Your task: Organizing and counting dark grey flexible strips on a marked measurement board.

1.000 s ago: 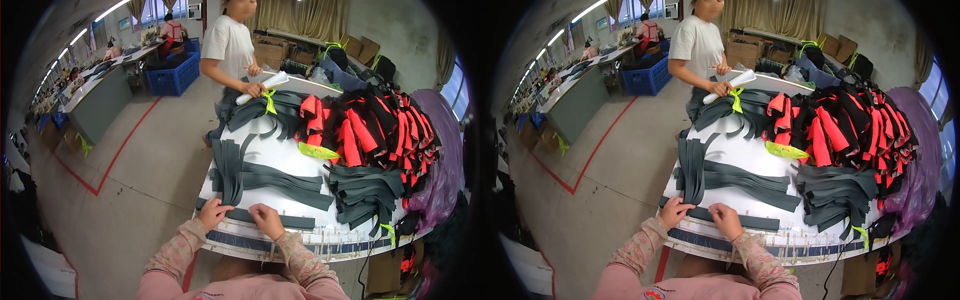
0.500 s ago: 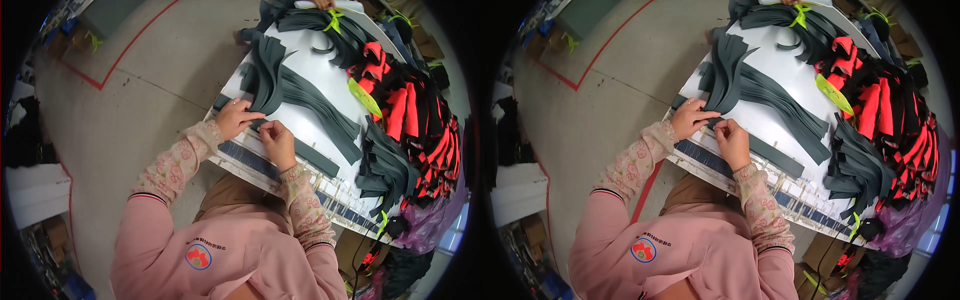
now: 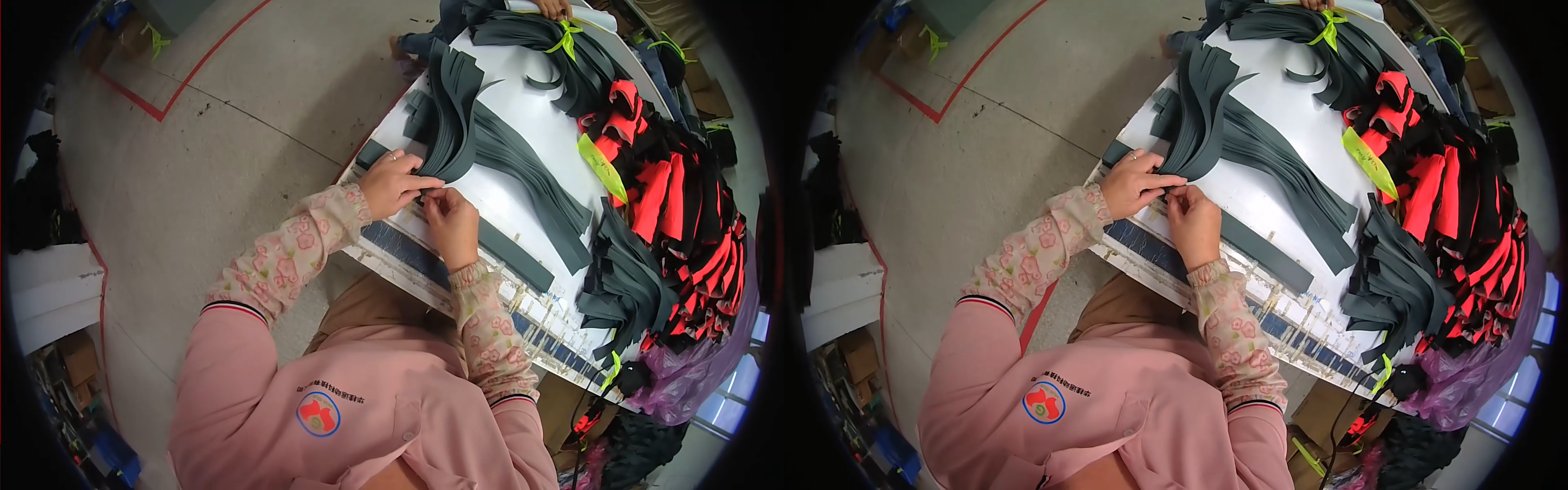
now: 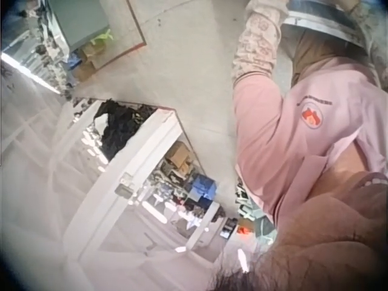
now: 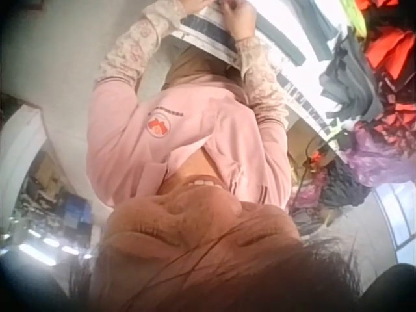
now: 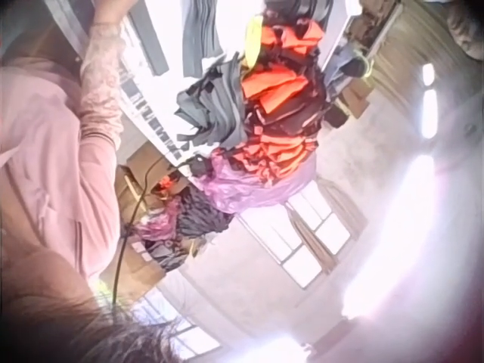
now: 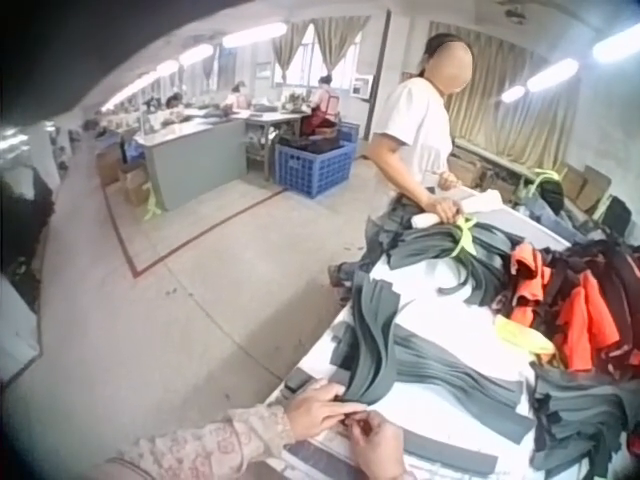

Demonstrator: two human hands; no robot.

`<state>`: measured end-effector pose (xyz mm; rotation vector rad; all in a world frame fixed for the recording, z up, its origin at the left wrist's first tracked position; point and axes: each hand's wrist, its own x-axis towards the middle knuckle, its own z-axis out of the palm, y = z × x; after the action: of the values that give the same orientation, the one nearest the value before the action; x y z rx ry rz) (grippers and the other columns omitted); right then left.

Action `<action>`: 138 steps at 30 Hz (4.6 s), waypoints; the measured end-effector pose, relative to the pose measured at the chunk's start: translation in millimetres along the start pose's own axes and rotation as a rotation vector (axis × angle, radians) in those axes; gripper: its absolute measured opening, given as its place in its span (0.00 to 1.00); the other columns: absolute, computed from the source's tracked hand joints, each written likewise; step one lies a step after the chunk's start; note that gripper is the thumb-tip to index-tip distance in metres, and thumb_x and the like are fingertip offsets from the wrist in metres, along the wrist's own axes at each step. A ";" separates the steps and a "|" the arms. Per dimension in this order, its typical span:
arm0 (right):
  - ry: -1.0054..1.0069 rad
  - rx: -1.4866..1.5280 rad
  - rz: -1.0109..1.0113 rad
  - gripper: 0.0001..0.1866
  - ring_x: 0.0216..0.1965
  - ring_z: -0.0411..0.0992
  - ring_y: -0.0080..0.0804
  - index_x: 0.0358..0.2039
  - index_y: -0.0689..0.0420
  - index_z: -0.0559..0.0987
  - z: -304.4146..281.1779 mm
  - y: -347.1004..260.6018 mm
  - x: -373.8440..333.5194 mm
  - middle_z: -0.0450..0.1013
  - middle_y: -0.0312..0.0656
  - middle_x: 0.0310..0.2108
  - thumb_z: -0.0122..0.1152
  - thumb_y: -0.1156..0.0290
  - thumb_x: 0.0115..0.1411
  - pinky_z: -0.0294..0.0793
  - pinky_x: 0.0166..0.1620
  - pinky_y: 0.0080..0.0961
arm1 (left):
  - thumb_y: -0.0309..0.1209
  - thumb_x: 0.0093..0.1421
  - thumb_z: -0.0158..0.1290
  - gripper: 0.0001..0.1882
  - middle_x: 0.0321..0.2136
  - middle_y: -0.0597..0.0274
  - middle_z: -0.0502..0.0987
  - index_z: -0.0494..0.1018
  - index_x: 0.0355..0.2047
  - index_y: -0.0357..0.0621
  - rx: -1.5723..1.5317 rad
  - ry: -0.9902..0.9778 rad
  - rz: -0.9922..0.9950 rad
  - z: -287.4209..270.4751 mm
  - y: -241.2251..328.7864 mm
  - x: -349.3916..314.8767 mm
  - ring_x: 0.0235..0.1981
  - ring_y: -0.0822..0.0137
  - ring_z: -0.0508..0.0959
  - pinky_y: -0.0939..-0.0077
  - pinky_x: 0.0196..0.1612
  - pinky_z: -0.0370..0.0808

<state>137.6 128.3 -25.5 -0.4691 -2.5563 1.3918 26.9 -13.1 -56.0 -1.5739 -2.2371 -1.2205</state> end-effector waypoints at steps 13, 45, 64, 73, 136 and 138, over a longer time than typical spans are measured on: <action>0.054 0.115 0.325 0.05 0.27 0.73 0.18 0.34 0.64 0.80 -119.2 40.3 -35.1 0.77 0.36 0.27 0.59 0.76 0.61 0.71 0.31 0.15 | 0.23 0.51 0.59 0.23 0.34 0.58 0.69 0.79 0.48 0.56 -0.028 -0.084 -0.001 -10.2 4.2 8.3 0.35 0.56 0.68 0.63 0.43 0.67; 0.075 0.018 0.146 0.30 0.22 0.71 0.24 0.61 0.61 0.66 -109.3 16.7 -43.3 0.72 0.40 0.20 0.59 0.80 0.57 0.72 0.29 0.22 | 0.21 0.53 0.56 0.14 0.33 0.58 0.71 0.76 0.40 0.47 -0.021 -0.106 -0.091 -14.0 10.2 16.7 0.34 0.56 0.69 0.67 0.40 0.68; 0.001 0.063 0.024 0.06 0.25 0.75 0.25 0.33 0.66 0.79 1.0 -0.8 3.8 0.78 0.43 0.24 0.60 0.76 0.58 0.74 0.32 0.22 | 0.23 0.52 0.56 0.13 0.33 0.61 0.73 0.67 0.37 0.45 -0.101 -0.004 -0.148 -8.4 4.5 7.6 0.35 0.56 0.71 0.65 0.40 0.68; 0.015 0.245 0.165 0.06 0.22 0.74 0.26 0.31 0.65 0.80 -43.4 16.2 -10.5 0.77 0.42 0.21 0.61 0.74 0.58 0.73 0.28 0.24 | 0.23 0.52 0.56 0.11 0.31 0.62 0.70 0.75 0.36 0.53 -0.048 -0.062 -0.112 -9.8 4.6 7.9 0.36 0.55 0.71 0.64 0.42 0.68; 0.010 0.061 -0.038 0.05 0.23 0.75 0.38 0.31 0.65 0.78 1.1 -2.3 1.4 0.75 0.50 0.22 0.60 0.76 0.55 0.73 0.30 0.30 | 0.24 0.50 0.57 0.13 0.32 0.61 0.72 0.66 0.35 0.44 -0.086 0.001 -0.121 -6.5 4.0 6.5 0.36 0.55 0.71 0.63 0.42 0.69; 0.027 0.008 -0.057 0.06 0.23 0.76 0.39 0.32 0.65 0.78 2.0 -0.5 2.5 0.76 0.51 0.23 0.60 0.76 0.56 0.73 0.30 0.30 | 0.24 0.50 0.57 0.13 0.32 0.61 0.72 0.66 0.35 0.45 -0.073 -0.002 -0.121 -5.4 3.9 7.4 0.37 0.55 0.71 0.63 0.43 0.69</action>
<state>134.6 127.4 -26.1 -0.4079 -2.5215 1.3660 25.1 -11.0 -46.4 -1.4836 -2.3453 -1.3462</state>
